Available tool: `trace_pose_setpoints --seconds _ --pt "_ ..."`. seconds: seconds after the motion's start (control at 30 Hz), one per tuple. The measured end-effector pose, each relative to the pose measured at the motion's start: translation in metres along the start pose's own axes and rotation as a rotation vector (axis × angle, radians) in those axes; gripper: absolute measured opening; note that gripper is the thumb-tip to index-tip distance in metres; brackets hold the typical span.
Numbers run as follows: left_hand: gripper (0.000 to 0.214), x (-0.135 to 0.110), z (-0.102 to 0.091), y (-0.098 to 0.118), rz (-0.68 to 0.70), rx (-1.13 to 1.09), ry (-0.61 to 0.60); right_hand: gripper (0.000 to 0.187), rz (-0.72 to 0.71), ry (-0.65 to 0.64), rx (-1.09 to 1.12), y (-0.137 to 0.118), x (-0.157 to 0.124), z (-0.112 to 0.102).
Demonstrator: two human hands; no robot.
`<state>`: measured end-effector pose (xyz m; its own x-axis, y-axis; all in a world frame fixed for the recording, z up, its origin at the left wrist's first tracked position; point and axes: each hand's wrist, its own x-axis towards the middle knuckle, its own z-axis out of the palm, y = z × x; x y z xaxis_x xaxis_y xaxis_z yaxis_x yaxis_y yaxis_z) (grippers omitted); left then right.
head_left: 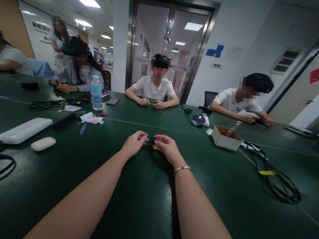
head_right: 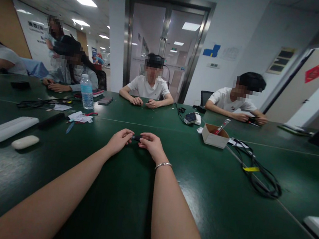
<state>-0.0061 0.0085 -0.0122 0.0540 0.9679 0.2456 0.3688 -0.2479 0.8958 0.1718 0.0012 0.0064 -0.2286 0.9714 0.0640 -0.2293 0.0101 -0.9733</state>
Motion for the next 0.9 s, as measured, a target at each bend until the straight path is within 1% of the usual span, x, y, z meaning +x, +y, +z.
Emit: trace_pose_setpoints --seconds 0.33,0.73,0.9 --pt "0.024 0.0014 0.0007 -0.0025 0.007 -0.01 0.017 0.022 0.004 0.009 -0.002 0.0003 0.0005 0.0004" --pt "0.022 0.0017 0.0002 -0.0032 0.016 0.03 0.045 0.021 0.005 0.005 -0.004 0.0001 0.0001 0.0" --pt "0.022 -0.0003 -0.0005 0.0009 0.03 0.05 0.042 0.021 0.01 0.007 -0.007 -0.0012 -0.0001 0.0014"
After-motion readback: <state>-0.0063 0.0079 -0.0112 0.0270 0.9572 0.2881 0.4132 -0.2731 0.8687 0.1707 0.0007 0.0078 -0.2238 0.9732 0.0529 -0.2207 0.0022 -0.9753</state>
